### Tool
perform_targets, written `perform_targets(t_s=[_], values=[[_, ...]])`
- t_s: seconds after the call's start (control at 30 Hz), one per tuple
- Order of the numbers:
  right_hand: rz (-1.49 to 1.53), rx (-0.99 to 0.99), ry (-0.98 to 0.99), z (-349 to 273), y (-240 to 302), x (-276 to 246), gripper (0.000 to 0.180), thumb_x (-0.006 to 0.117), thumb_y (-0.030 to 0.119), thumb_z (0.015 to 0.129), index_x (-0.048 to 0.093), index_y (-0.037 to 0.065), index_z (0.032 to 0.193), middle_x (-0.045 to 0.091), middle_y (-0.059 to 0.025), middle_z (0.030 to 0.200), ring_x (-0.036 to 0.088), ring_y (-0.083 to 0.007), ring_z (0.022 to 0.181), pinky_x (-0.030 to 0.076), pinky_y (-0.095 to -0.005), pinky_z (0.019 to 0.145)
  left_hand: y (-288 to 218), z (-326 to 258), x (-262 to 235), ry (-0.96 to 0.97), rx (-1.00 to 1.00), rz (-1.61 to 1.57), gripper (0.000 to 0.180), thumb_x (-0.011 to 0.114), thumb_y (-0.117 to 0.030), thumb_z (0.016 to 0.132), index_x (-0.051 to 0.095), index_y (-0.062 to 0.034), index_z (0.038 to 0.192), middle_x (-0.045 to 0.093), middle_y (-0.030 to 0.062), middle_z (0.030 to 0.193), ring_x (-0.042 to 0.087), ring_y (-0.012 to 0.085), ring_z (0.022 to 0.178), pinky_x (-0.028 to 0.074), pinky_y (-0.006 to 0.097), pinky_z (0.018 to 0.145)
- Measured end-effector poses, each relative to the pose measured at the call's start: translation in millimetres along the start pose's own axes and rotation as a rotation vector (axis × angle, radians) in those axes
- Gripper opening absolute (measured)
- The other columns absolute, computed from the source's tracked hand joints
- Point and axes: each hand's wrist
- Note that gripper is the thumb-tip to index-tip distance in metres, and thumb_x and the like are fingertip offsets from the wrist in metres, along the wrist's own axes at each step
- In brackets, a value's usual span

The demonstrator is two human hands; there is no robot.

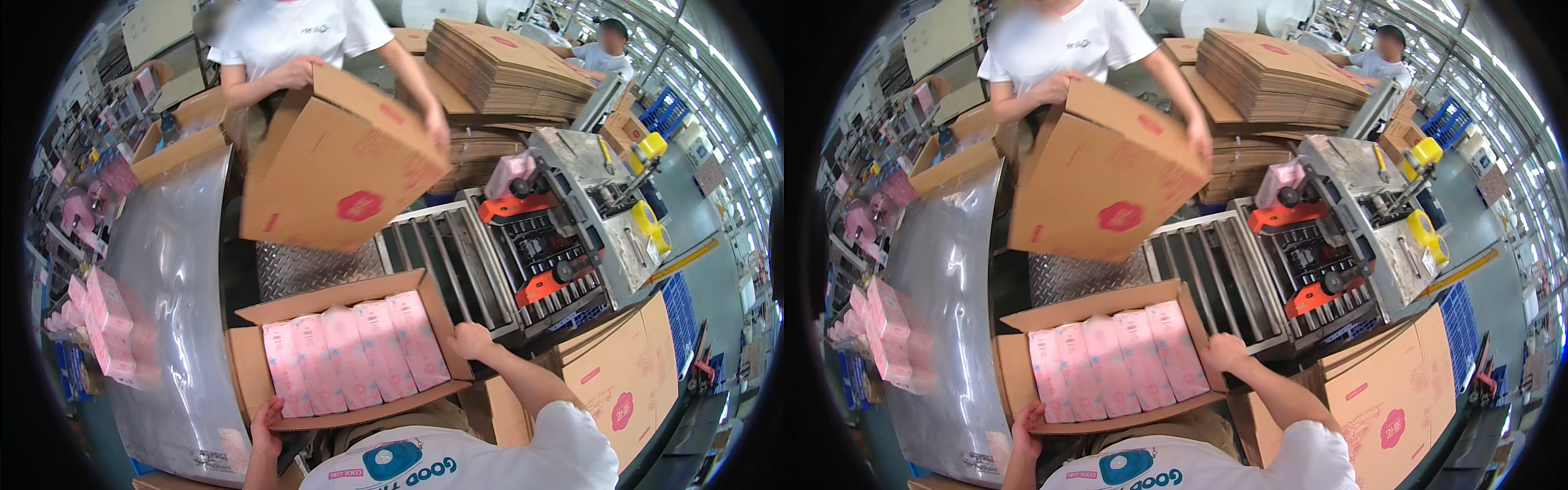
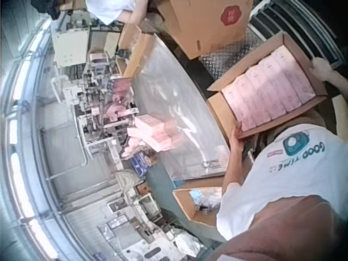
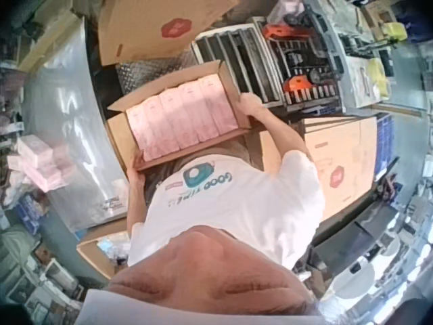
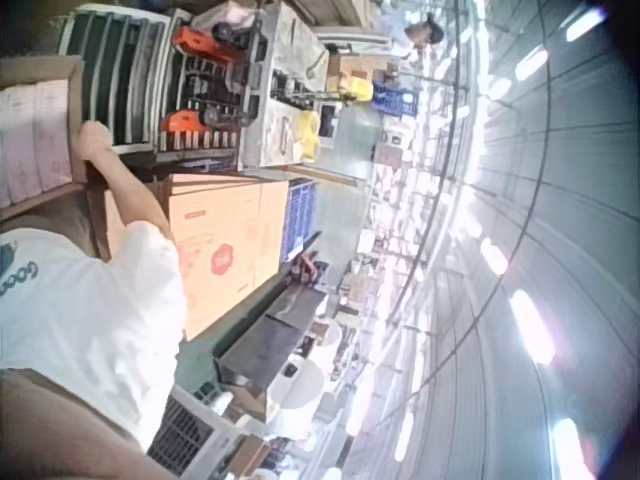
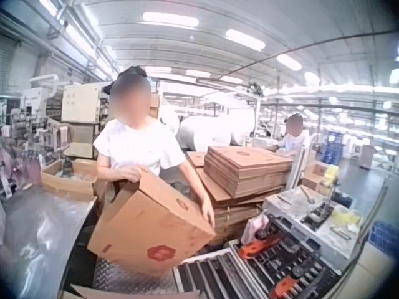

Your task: The person picks up several pink packages from a metal table and places them into a cardboard box before moving the box onto a conveyor belt.

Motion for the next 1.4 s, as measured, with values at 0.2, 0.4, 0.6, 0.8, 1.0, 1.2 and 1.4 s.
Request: perform_targets(t_s=[0.2,0.4,0.6,0.8,1.0,1.2,1.4], values=[[-0.008,0.037,-0.176,15.4,-72.4,-61.6,0.038,0.053,0.036,0.077,0.067,0.0,0.08,0.065,-0.02,0.087,0.062,-0.0355,0.088,0.049,-0.0433,0.079,11.3,-11.3,79.8,0.264,0.034,0.17,0.037,0.051,-0.021,0.089,0.053,0.0038,0.116,0.057,0.0129,0.117,0.05,0.0229,0.114,0.033,0.033,0.101],[-0.18,0.187,-0.041,-19.0,-86.1,-32.5,0.044,0.044,0.041,0.085,0.069,0.006,0.094,0.067,-0.0134,0.097,0.065,-0.0271,0.092,0.051,-0.039,0.079,35.5,71.2,59.2,-0.302,0.659,1.013,0.052,0.058,-0.012,0.084,0.038,0.0038,0.129,0.049,0.0139,0.124,0.048,0.0207,0.113,0.032,0.033,0.101],[-0.027,-0.025,0.266,0.0,-100.0,46.8,0.084,0.053,0.071,0.07,0.054,0.004,0.121,0.053,-0.0203,0.123,0.052,-0.0352,0.112,0.04,-0.0434,0.096,50.2,68.8,183.0,0.732,0.773,0.913,0.066,0.064,-0.028,0.079,0.034,0.0008,0.131,0.029,0.0235,0.138,0.027,0.0336,0.13,0.026,0.042,0.105],[-0.402,-0.631,0.582,-32.8,-88.0,-0.5,0.078,0.068,0.051,0.07,0.047,0.003,0.127,0.047,-0.0234,0.126,0.043,-0.0385,0.119,0.03,-0.0421,0.103,70.8,84.9,196.4,0.677,1.243,1.859,0.064,0.061,-0.046,0.08,0.045,-0.002,0.123,0.041,0.0237,0.131,0.041,0.0346,0.119,0.035,0.043,0.096],[-0.313,0.05,-0.141,16.1,-60.3,8.8,0.109,0.068,0.065,0.058,0.025,0.009,0.141,0.023,-0.0128,0.147,0.015,-0.0283,0.138,0.016,-0.0565,0.106,-37.4,131.5,250.7,0.502,0.972,0.921,0.028,0.059,-0.025,0.086,0.061,0.0006,0.098,0.064,0.0126,0.088,0.06,0.0215,0.08,0.047,0.032,0.073],[0.501,0.793,-0.658,2.0,-121.6,79.6,0.117,0.07,0.071,0.052,0.026,0.007,0.139,0.025,-0.0153,0.146,0.025,-0.0316,0.135,0.033,-0.0561,0.098,-25.8,201.9,232.3,0.223,0.578,0.754,0.033,0.056,-0.02,0.084,0.06,0.0047,0.106,0.064,0.0129,0.102,0.059,0.0217,0.095,0.044,0.032,0.085],[0.93,0.791,-0.286,46.9,-168.0,61.9,0.084,0.07,0.067,0.058,0.064,-0.004,0.103,0.064,-0.0174,0.105,0.062,-0.0297,0.098,0.048,-0.0353,0.084,86.8,141.9,211.5,-0.004,0.542,1.25,0.073,0.062,-0.025,0.082,0.022,0.0092,0.132,0.032,0.0279,0.134,0.037,0.0375,0.121,0.029,0.042,0.104]])
Point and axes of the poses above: each hand's wrist, its own z-axis towards the middle knuckle, its own x-axis out of the palm, y = z × x
